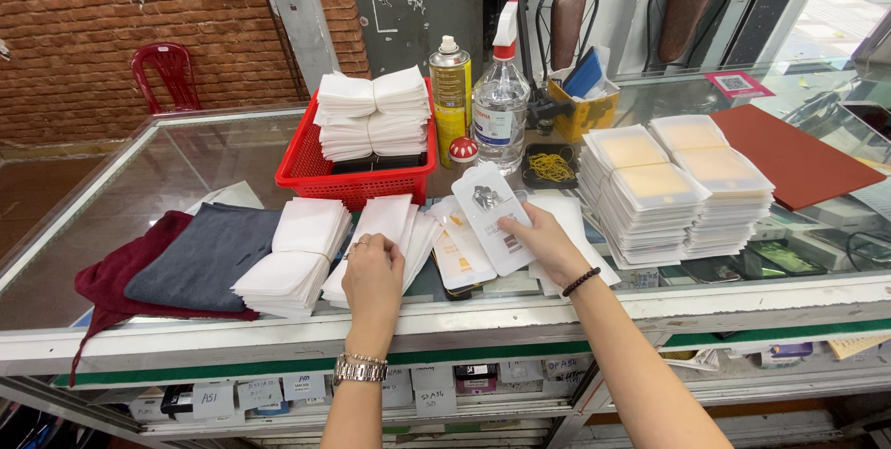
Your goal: The person wipes packaged phone cable boxes with a red cloth and places them on the glass display shelf. They then stack white paper sleeves on the counter, place a printed card into a sleeve, and set a smartphone on top of the stacked sleeves.
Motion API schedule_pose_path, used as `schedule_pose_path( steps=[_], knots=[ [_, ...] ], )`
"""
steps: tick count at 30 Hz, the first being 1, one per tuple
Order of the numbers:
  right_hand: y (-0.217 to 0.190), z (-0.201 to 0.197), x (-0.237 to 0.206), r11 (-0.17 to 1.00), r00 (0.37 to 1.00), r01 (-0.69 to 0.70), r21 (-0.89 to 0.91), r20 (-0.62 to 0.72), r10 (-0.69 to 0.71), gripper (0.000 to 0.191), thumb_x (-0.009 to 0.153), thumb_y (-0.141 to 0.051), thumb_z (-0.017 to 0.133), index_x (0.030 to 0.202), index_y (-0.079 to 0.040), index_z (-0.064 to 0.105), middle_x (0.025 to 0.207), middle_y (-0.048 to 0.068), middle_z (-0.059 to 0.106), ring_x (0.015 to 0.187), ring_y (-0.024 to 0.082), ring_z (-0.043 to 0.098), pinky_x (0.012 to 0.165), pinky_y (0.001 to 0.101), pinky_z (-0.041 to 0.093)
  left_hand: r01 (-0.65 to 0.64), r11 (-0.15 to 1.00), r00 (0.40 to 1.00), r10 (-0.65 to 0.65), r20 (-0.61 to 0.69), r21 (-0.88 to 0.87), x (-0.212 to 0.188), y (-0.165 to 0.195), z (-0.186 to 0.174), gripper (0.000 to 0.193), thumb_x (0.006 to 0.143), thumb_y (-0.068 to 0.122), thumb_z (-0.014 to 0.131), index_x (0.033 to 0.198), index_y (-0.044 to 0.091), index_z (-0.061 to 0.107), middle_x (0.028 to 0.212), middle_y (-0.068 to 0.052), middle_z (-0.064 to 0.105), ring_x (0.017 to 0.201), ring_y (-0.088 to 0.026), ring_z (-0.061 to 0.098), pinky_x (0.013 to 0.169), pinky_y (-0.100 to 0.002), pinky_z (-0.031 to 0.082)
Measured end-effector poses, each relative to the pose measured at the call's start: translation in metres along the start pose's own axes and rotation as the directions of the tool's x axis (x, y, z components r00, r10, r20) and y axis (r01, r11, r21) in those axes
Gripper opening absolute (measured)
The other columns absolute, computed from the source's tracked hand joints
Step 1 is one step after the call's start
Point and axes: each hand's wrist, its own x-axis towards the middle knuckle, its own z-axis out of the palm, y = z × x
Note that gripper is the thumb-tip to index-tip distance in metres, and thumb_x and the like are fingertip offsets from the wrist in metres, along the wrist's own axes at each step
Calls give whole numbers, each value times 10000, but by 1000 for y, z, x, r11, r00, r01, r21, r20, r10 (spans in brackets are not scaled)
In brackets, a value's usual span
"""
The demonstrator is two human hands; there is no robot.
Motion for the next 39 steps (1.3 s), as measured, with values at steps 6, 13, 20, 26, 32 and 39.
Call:
schedule_pose_path(
  steps=[6,13,20,26,32,39],
  knots=[
    [-35,-10,-12,709,965,-53,703,218,-144,504,975,-259,548,1386,29,501,1289,136,679,1096,256,707,970,466,577,-505,859,825,452,-339,-82,-6,22,-19,134,824,30,722,931,72,654,1062,-46,693,1059,-288,624,941,-434,491],
    [-33,-4,-14,820,968,-158,550,248,20,429,1010,-206,525,1362,41,508,1241,201,666,1107,323,679,980,489,558,-278,927,958,286,-8,-253,-4,25,3,404,841,161,749,1179,-35,644,1183,-207,629,1163,-381,554,989,-470,439],
    [-25,4,-9,737,979,-184,650,192,76,447,1008,-211,500,1374,46,500,1277,201,674,1158,296,672,1021,417,549,-204,963,963,230,141,-176,-5,11,25,350,829,235,778,1043,-34,710,1139,-221,676,1179,-382,565,1004,-443,447],
    [-20,22,1,840,975,-166,517,216,59,476,988,-240,542,1403,-9,505,1281,125,664,1147,221,660,990,389,545,-108,970,984,136,118,-219,-8,20,25,108,889,105,713,923,4,727,972,-150,690,1045,-343,623,990,-421,488],
    [5,33,21,954,979,-42,298,202,-20,458,967,-197,633,1382,-34,528,1245,103,681,1080,162,675,921,333,555,-421,895,898,388,-209,-147,-15,35,3,102,822,103,729,911,56,746,1021,-102,683,1023,-318,615,948,-494,455],
    [0,35,6,871,988,145,470,-122,-99,395,962,-158,631,1306,-19,495,1150,115,678,1005,171,681,845,327,577,-10,949,985,64,160,-316,-38,55,14,277,1014,342,722,893,93,724,858,-12,713,849,-166,687,806,-333,545]
  ],
)
